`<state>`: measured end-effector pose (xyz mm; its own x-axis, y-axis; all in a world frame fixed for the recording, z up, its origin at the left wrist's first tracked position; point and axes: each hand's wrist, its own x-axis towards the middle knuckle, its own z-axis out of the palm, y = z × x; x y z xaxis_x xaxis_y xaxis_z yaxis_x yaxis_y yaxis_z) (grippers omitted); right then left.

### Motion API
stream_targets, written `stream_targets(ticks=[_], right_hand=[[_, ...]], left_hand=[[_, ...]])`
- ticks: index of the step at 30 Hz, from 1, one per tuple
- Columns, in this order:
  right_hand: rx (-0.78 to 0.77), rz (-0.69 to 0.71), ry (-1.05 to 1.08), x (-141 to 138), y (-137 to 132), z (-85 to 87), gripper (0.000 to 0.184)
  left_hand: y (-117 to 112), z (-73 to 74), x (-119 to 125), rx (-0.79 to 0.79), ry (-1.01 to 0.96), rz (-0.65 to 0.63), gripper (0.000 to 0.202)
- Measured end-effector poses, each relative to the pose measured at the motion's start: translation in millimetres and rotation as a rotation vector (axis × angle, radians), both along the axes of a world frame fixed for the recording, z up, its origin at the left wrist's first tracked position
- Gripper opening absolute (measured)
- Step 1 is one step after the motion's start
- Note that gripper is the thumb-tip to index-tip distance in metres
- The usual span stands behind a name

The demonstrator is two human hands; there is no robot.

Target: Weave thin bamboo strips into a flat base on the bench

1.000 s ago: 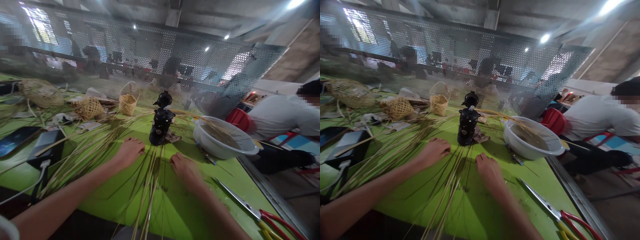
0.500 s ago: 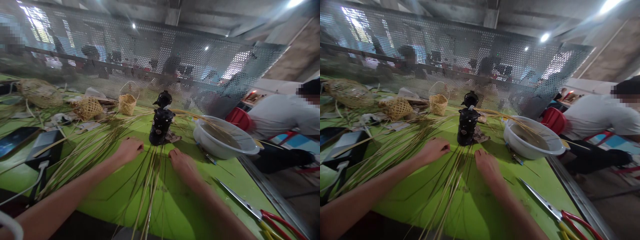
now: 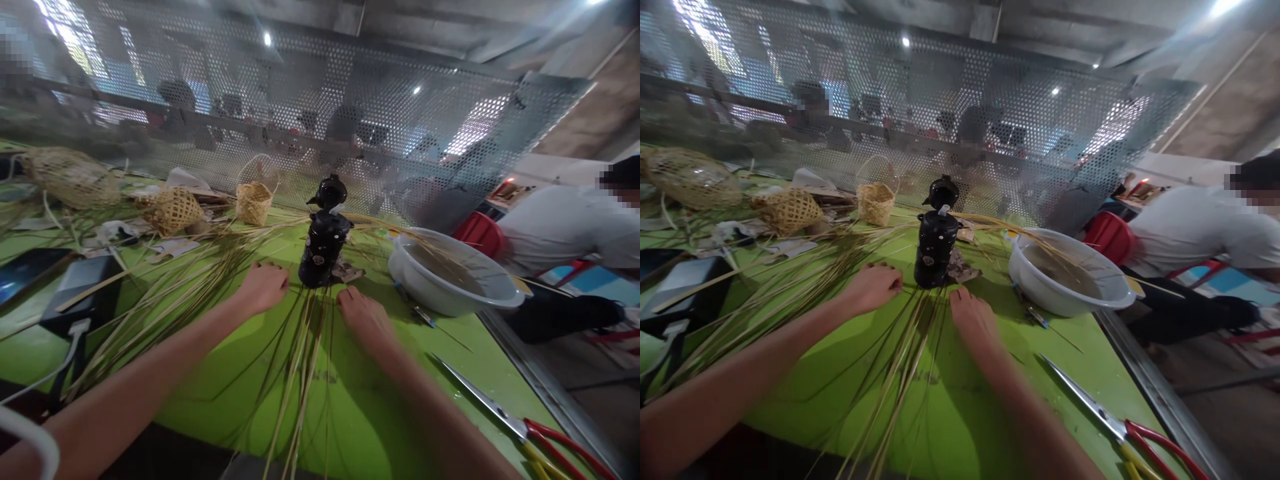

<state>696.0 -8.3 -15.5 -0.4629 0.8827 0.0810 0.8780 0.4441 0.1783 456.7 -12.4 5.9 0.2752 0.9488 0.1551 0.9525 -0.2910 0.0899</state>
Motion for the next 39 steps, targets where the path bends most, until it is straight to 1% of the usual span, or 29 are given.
stream_targets(ticks=[3,6,10,13,16,19,21,24,26,29,32,36,39], right_hand=[[-0.001,-0.008,-0.006,-3,2,4.3,0.021],[-0.017,-0.026,0.039,-2,2,4.6,0.018],[-0.059,-0.021,0.231,12,2,-0.4,0.014],[-0.065,0.004,0.384,28,6,-3.4,0.014],[0.011,-0.023,0.487,42,14,-2.2,0.017],[0.122,-0.071,0.522,49,23,4.3,0.026],[0.175,-0.056,0.494,48,30,9.3,0.036],[0.210,-0.015,0.361,42,41,13.3,0.048],[0.210,0.006,0.264,38,48,12.8,0.047],[0.214,0.055,0.183,35,56,9.5,0.035],[0.224,0.106,0.164,33,60,6.1,0.028],[0.235,0.150,0.176,35,63,5.3,0.024],[0.274,0.116,0.241,41,65,10.8,0.023]], left_hand=[[11,-1.8,-2,-0.042,0.002,0.030,0.011],[14,-6.1,-3,-0.043,-0.013,0.049,0.010],[6,-10.8,-5,0.024,-0.052,0.032,0.009],[2,-10.7,-6,0.084,-0.094,0.029,0.013],[4,-8.3,-5,0.152,-0.151,0.052,0.018],[4,-5.9,1,0.205,-0.205,0.044,0.022],[0,-5.8,9,0.206,-0.227,-0.033,0.020],[-10,-9.7,22,0.140,-0.215,-0.250,0.027],[-17,-14.2,28,0.059,-0.164,-0.387,0.036],[-25,-20.6,32,-0.091,-0.053,-0.511,0.053],[-30,-24.8,31,-0.175,0.000,-0.560,0.062],[-31,-28.7,30,-0.214,0.029,-0.555,0.067],[-30,-30.7,29,-0.219,0.044,-0.553,0.068]])
